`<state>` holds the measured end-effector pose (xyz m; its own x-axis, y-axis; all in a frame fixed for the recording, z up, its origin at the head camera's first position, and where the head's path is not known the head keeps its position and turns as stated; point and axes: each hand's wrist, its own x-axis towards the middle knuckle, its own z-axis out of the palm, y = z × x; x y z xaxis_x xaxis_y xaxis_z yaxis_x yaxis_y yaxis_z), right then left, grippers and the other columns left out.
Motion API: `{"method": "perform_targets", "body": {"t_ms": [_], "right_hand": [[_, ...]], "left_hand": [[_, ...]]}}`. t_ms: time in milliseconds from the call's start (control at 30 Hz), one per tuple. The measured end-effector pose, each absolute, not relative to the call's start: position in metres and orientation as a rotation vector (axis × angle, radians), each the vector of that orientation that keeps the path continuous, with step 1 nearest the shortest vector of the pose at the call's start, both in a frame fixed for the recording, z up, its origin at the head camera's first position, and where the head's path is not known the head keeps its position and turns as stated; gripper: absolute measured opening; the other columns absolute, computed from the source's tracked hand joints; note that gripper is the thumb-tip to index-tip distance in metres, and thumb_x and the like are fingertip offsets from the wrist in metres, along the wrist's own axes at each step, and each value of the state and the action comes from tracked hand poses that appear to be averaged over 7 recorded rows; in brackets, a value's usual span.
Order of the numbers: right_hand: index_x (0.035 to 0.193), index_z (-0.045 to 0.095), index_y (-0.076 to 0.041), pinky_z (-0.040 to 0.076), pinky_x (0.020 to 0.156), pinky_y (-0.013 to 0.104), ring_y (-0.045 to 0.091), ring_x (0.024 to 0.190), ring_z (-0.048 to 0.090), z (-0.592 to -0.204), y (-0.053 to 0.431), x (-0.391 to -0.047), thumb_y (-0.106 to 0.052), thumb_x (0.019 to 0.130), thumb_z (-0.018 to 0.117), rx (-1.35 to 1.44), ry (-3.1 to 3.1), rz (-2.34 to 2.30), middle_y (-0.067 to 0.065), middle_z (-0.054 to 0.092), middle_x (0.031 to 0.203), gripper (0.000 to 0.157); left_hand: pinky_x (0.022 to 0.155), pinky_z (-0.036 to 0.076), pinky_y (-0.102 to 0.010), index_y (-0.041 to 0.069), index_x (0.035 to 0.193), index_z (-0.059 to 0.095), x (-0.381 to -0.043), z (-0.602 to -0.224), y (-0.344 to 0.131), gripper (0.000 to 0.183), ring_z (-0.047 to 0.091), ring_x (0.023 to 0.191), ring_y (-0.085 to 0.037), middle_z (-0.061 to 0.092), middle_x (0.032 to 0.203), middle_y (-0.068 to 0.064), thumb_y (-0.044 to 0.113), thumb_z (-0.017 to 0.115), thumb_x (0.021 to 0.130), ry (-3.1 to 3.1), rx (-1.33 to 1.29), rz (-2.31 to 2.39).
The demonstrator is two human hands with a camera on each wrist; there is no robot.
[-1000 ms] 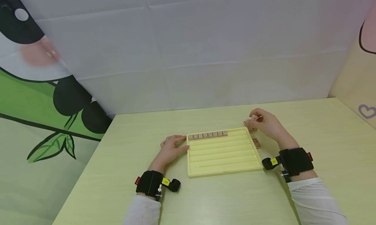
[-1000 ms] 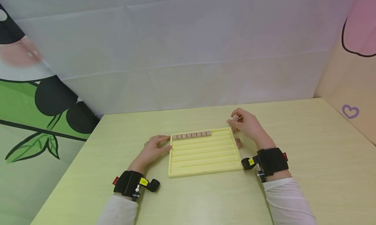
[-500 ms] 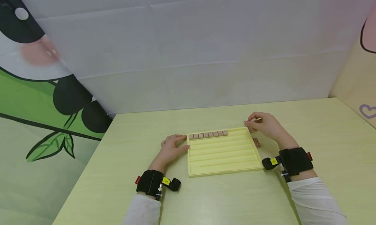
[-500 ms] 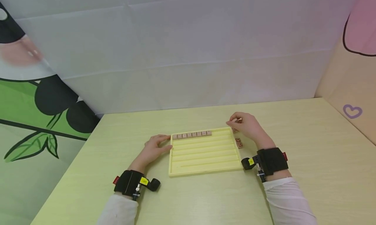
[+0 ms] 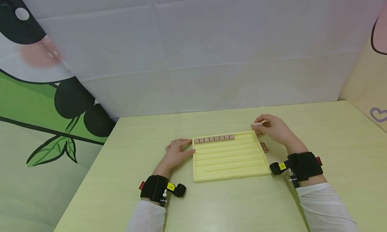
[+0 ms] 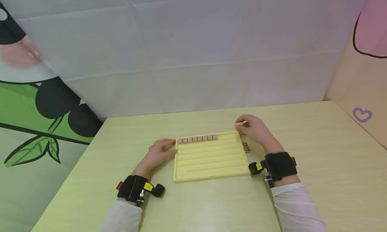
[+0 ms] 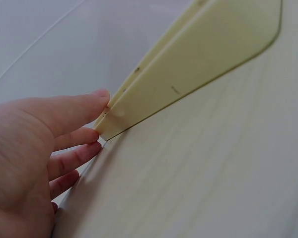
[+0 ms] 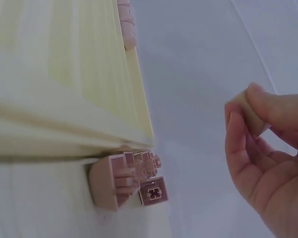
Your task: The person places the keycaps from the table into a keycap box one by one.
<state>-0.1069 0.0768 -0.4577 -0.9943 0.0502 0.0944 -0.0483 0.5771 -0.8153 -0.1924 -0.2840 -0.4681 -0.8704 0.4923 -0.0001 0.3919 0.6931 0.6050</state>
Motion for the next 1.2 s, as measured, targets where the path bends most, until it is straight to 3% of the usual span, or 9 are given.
{"method": "perform_targets", "body": {"t_ms": [133, 333, 500, 833, 1200], "right_hand": [[0.116, 0.057, -0.001, 0.044, 0.083, 0.042, 0.033, 0.103, 0.053, -0.458, 0.073, -0.102, -0.023, 0.096, 0.055, -0.009, -2.676, 1.384, 0.02, 0.056, 0.116, 0.03], [0.121, 0.058, -0.002, 0.042, 0.074, 0.034, 0.028, 0.094, 0.049, -0.458, 0.068, -0.092, -0.022, 0.098, 0.052, -0.007, -2.633, 1.376, 0.018, 0.055, 0.117, 0.031], [0.12, 0.061, -0.002, 0.041, 0.071, 0.032, 0.026, 0.09, 0.047, -0.455, 0.062, -0.084, -0.024, 0.095, 0.058, -0.039, -2.628, 1.342, 0.017, 0.056, 0.115, 0.034], [0.119, 0.061, -0.003, 0.048, 0.084, 0.042, 0.031, 0.102, 0.06, -0.456, 0.051, -0.07, -0.036, 0.091, 0.062, -0.163, -2.633, 1.398, 0.02, 0.063, 0.114, 0.044], [0.114, 0.059, 0.004, 0.044, 0.095, 0.05, 0.038, 0.109, 0.053, -0.451, 0.036, -0.056, -0.024, 0.095, 0.058, -0.105, -2.615, 1.294, 0.023, 0.057, 0.117, 0.035]], "left_hand": [[0.106, 0.011, -0.055, 0.005, 0.131, 0.056, -0.19, -0.469, -0.288, 0.051, 0.035, 0.13, -0.036, 0.053, 0.134, -0.015, 0.026, 0.068, 0.086, 2.736, 0.734, 0.917], [0.107, 0.009, -0.055, 0.006, 0.132, 0.056, -0.187, -0.47, -0.293, 0.051, 0.034, 0.131, -0.036, 0.051, 0.135, -0.015, 0.027, 0.067, 0.087, 2.722, 0.747, 0.904], [0.107, 0.009, -0.055, 0.007, 0.132, 0.055, -0.185, -0.469, -0.297, 0.051, 0.033, 0.132, -0.035, 0.051, 0.136, -0.015, 0.027, 0.067, 0.088, 2.714, 0.753, 0.903], [0.107, 0.009, -0.055, 0.007, 0.132, 0.055, -0.181, -0.469, -0.305, 0.051, 0.034, 0.132, -0.036, 0.051, 0.136, -0.015, 0.027, 0.067, 0.087, 2.701, 0.783, 0.899], [0.106, 0.01, -0.055, 0.005, 0.131, 0.057, -0.175, -0.466, -0.313, 0.051, 0.035, 0.131, -0.036, 0.052, 0.135, -0.015, 0.028, 0.068, 0.087, 2.676, 0.826, 0.912]]}}
